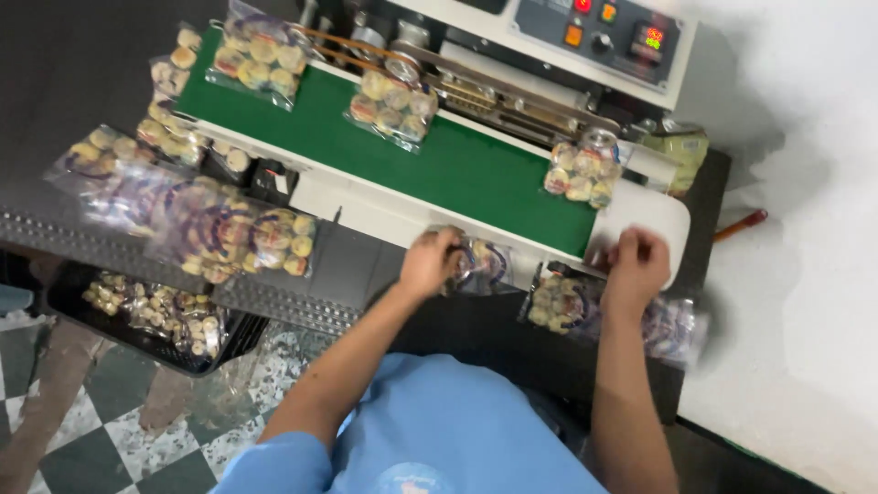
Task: Feeding small plastic bags filled with food items into a continuous heat sealing machine for packaging.
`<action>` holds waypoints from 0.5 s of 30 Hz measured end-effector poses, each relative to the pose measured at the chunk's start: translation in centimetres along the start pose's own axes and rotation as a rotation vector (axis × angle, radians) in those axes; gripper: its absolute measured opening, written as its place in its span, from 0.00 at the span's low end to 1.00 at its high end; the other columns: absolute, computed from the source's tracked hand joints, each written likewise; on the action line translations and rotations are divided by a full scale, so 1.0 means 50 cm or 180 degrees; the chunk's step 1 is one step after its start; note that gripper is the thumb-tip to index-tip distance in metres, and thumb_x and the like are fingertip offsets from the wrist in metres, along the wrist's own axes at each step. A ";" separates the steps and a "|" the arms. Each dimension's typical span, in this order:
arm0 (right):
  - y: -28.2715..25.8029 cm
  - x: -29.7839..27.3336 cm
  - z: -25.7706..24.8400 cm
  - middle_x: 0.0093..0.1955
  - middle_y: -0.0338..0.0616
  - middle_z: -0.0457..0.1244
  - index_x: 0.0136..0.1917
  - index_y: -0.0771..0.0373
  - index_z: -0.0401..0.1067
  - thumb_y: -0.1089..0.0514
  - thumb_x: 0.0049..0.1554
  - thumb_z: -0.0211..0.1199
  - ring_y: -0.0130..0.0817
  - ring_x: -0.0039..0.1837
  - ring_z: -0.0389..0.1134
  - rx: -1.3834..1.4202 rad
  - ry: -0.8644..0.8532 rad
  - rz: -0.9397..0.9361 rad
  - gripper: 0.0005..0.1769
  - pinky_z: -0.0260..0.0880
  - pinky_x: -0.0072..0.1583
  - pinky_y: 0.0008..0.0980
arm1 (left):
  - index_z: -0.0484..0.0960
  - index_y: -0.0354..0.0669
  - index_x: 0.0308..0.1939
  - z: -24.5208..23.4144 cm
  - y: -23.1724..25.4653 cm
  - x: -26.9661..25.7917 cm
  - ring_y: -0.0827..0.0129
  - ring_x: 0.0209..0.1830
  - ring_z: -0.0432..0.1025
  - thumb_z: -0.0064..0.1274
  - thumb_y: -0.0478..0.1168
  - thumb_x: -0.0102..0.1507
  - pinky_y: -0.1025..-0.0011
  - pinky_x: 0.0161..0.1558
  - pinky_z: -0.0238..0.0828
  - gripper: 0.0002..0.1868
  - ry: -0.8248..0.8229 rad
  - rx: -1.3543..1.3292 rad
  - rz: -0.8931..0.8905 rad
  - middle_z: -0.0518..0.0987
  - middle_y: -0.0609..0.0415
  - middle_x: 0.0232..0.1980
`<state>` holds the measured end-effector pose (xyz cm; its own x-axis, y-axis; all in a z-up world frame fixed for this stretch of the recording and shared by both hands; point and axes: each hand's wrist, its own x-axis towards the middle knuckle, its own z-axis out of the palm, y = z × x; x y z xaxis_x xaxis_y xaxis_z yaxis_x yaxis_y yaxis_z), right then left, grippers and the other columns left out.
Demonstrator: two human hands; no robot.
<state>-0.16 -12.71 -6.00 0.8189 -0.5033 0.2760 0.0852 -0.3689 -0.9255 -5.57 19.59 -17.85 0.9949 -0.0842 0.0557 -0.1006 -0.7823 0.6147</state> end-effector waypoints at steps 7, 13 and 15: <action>-0.078 -0.229 0.020 0.41 0.42 0.64 0.53 0.64 0.74 0.67 0.65 0.67 0.30 0.36 0.69 0.0119 -0.0305 0.0904 0.03 0.68 0.37 0.26 | 0.75 0.52 0.60 0.067 -0.034 0.006 0.56 0.62 0.73 0.63 0.54 0.60 0.50 0.67 0.62 0.27 -0.0151 0.0405 -0.0228 0.82 0.52 0.55; -0.055 -0.297 0.038 0.44 0.50 0.69 0.55 0.63 0.79 0.64 0.63 0.68 0.37 0.41 0.73 -0.0209 -0.1510 0.1314 0.07 0.75 0.40 0.32 | 0.88 0.56 0.46 0.005 -0.086 0.026 0.49 0.57 0.76 0.58 0.54 0.62 0.51 0.59 0.68 0.14 -0.1003 -0.0087 -0.0496 0.85 0.51 0.51; -0.055 -0.311 0.031 0.46 0.52 0.70 0.57 0.63 0.80 0.63 0.62 0.69 0.40 0.44 0.75 -0.0339 -0.1898 0.1469 0.09 0.78 0.43 0.35 | 0.88 0.55 0.43 -0.018 -0.107 0.006 0.45 0.53 0.78 0.63 0.49 0.60 0.51 0.57 0.71 0.10 -0.0853 -0.0810 -0.0395 0.86 0.48 0.46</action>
<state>-12.26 -2.67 -8.14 0.9287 -0.1287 -0.3478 -0.3708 -0.3121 -0.8747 -4.75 24.32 -20.43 0.9586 -0.1831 -0.2181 0.0590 -0.6214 0.7813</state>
